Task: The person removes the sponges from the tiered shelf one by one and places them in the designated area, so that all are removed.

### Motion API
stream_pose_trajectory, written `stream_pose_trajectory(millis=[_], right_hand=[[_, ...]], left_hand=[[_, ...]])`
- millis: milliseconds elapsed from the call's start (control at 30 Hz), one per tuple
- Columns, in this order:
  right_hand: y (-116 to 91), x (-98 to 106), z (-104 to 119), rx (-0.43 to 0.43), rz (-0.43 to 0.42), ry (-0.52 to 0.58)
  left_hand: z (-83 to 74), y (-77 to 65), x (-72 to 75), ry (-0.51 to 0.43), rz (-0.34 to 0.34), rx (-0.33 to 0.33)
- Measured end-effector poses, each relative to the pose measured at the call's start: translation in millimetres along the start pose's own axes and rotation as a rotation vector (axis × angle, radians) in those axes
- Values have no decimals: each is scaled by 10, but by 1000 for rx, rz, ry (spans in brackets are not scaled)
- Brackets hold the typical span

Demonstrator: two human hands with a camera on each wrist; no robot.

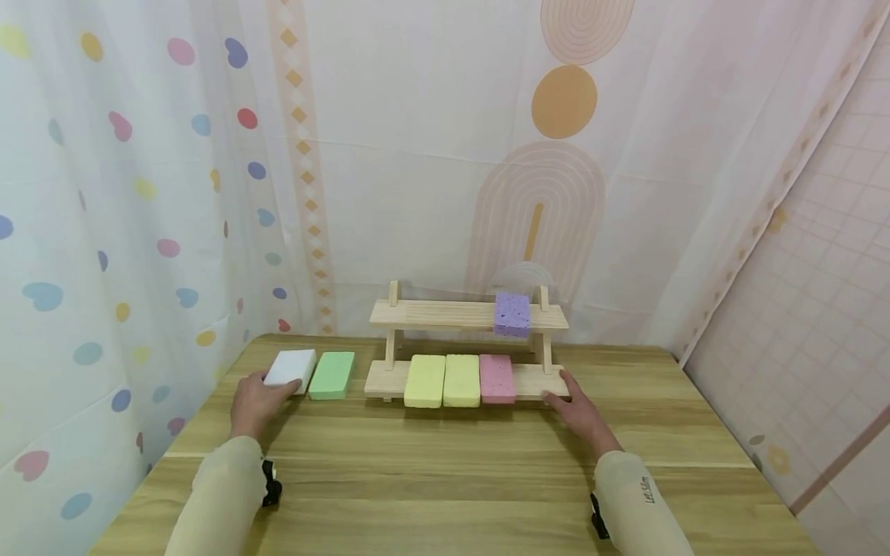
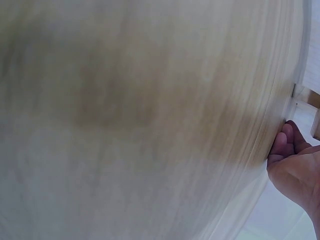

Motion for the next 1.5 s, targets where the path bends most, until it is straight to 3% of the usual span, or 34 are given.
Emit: stream_pose_trajectory(millis=[433, 700, 1000, 1233, 1500], right_hand=[[-12, -8, 16, -18, 6, 23], [-15, -6, 21, -12, 4, 19], [-20, -9, 26, -12, 2, 27], [-7, -6, 30, -6, 1, 27], [-20, -3, 34, -9, 1, 23]], left_hand=[[93, 40, -25, 38, 14, -1], [73, 29, -22, 41, 20, -22], [45, -9, 52, 19, 16, 15], [-126, -21, 158, -46, -8, 7], [-405, -38, 175, -111, 18, -12]])
Point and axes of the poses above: each hand's wrist, its own y-axis towards the middle knuckle, its own x-axis out of the back of the hand, z = x × y, the point moved 3 cm from there along y, towards the middle knuckle, and after that the axes turned 9 degrees about z, right-handed, at the moved point
